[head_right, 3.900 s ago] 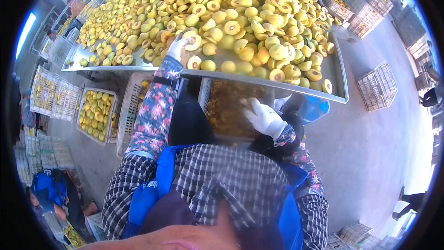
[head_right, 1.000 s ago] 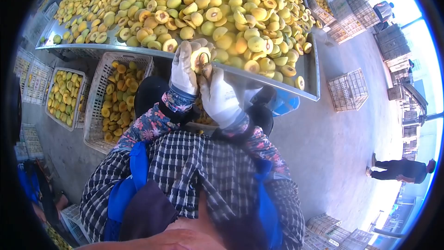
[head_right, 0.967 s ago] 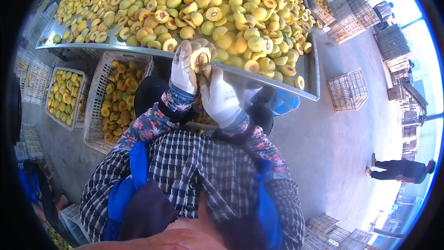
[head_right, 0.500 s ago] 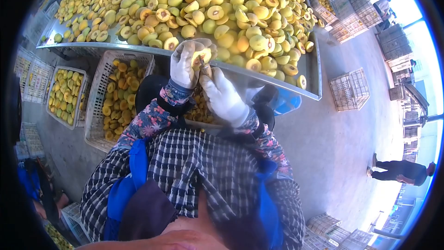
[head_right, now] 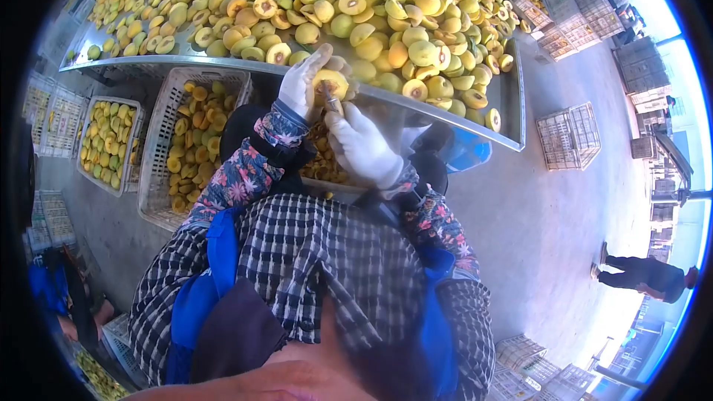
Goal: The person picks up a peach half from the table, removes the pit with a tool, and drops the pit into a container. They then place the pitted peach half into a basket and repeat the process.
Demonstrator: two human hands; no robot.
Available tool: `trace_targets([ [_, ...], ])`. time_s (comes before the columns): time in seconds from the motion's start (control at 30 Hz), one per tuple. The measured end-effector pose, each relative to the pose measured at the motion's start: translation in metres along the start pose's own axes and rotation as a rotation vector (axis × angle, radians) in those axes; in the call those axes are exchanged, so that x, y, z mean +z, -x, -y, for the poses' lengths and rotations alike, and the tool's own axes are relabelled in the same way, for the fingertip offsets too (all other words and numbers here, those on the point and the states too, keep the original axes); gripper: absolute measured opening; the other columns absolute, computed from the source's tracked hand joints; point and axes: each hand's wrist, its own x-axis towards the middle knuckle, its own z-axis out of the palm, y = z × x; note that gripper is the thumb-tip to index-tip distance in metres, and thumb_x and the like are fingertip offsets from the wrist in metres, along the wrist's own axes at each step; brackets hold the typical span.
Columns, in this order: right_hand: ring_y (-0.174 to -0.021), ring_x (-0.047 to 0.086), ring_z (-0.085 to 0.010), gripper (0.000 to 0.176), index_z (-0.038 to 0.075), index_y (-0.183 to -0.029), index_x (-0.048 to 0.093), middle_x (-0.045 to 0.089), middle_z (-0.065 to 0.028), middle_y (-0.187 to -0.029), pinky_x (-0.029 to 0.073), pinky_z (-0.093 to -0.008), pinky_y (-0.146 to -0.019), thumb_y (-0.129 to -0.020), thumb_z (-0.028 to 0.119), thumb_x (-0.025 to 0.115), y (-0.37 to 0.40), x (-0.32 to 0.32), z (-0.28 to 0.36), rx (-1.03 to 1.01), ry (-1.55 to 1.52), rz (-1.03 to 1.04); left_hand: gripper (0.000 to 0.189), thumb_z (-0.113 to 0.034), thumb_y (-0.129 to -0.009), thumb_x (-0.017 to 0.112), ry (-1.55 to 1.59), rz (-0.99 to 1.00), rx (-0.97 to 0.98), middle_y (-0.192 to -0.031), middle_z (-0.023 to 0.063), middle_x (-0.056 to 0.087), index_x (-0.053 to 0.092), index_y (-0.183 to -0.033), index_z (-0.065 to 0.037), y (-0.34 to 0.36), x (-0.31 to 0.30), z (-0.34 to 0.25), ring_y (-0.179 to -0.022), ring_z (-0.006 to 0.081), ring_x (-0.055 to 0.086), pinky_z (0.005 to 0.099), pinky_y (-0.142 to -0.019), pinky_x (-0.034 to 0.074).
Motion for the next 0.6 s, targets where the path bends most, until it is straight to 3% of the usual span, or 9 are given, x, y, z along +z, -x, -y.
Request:
trace_targets([
  [0.07, -0.057, 0.04, -0.0057, 0.018, 0.01, -0.109, 0.049, 0.043, 0.0039, -0.073, 0.03, -0.02, -0.044, -0.1, 0.026, 0.052, -0.014, -0.016, -0.031, -0.303, 0.602, -0.076, 0.037, -0.035, -0.093, 0.062, -0.124, 0.022, -0.053, -0.087, 0.0143, 0.064, 0.059, -0.095, 0.001, -0.002, -0.003, -0.005, -0.076, 0.0283, 0.067, 0.0353, -0.064, 0.057],
  [0.1, -0.055, 0.04, -0.0058, 0.019, 0.009, -0.109, 0.049, 0.043, 0.0039, -0.069, 0.03, -0.0197, -0.044, -0.1, 0.026, 0.051, -0.002, -0.004, -0.006, 0.085, 0.007, 0.032, 0.036, -0.035, -0.092, 0.063, -0.187, 0.035, -0.079, -0.087, 0.0139, 0.065, 0.059, -0.095, 0.001, -0.002, -0.003, -0.009, -0.075, 0.0274, 0.068, 0.0349, -0.063, 0.057],
  [0.23, -0.055, 0.045, -0.0055, 0.023, 0.007, -0.111, 0.048, 0.048, 0.0018, -0.07, 0.033, -0.0189, -0.045, -0.1, 0.027, 0.051, 0.001, -0.013, -0.002, 0.256, -0.348, 0.149, 0.031, -0.03, -0.092, 0.064, -0.256, 0.073, -0.179, -0.084, 0.0099, 0.064, 0.061, -0.097, 0.001, 0.005, 0.001, -0.017, -0.072, 0.0206, 0.066, 0.0304, -0.064, 0.055],
  [0.33, -0.059, 0.049, -0.0086, 0.025, 0.005, -0.109, 0.052, 0.05, 0.0004, -0.073, 0.038, -0.0239, -0.048, -0.101, 0.028, 0.05, -0.004, -0.006, -0.03, -0.054, 0.096, -0.041, 0.03, -0.029, -0.092, 0.065, -0.164, -0.058, -0.039, -0.087, 0.0094, 0.066, 0.064, -0.096, 0.002, 0.0, 0.003, -0.003, -0.072, 0.0171, 0.066, 0.0279, -0.065, 0.053],
  [0.4, -0.062, 0.053, -0.0187, 0.031, 0.001, -0.102, 0.056, 0.051, -0.0065, -0.07, 0.043, -0.0325, -0.056, -0.101, 0.031, 0.05, -0.02, -0.013, -0.046, -0.588, 0.689, -0.146, 0.029, -0.027, -0.091, 0.066, -0.231, -0.027, 0.016, -0.088, 0.0092, 0.066, 0.065, -0.095, 0.002, 0.004, 0.002, -0.004, -0.072, 0.0157, 0.066, 0.0269, -0.065, 0.053],
  [0.47, -0.062, 0.054, -0.0244, 0.032, 0.0, -0.099, 0.057, 0.053, -0.0113, -0.069, 0.045, -0.0357, -0.061, -0.1, 0.031, 0.05, -0.013, -0.022, -0.039, -0.383, 0.48, -0.086, 0.028, -0.026, -0.091, 0.066, -0.301, -0.013, 0.02, -0.089, 0.0091, 0.067, 0.066, -0.095, 0.002, 0.001, 0.003, -0.007, -0.074, 0.015, 0.066, 0.0266, -0.065, 0.053],
  [0.5, -0.063, 0.056, -0.0271, 0.032, 0.0, -0.1, 0.057, 0.057, -0.0168, -0.072, 0.046, -0.0366, -0.06, -0.1, 0.031, 0.05, -0.011, -0.024, -0.041, -0.426, 0.704, -0.148, 0.027, -0.024, -0.091, 0.066, -0.337, -0.017, -0.011, -0.09, 0.0091, 0.067, 0.067, -0.096, 0.002, -0.002, 0.003, -0.008, -0.075, 0.015, 0.066, 0.0267, -0.065, 0.053],
  [0.6, -0.06, 0.057, -0.0263, 0.032, 0.001, -0.099, 0.057, 0.057, -0.016, -0.071, 0.046, -0.037, -0.057, -0.101, 0.032, 0.048, -0.009, -0.016, -0.051, -0.463, 0.945, -0.299, 0.025, -0.021, -0.09, 0.067, -0.323, -0.047, -0.006, -0.083, 0.012, 0.066, 0.064, -0.094, 0.004, -0.003, 0.004, -0.005, -0.068, 0.0215, 0.066, 0.0312, -0.061, 0.054],
])
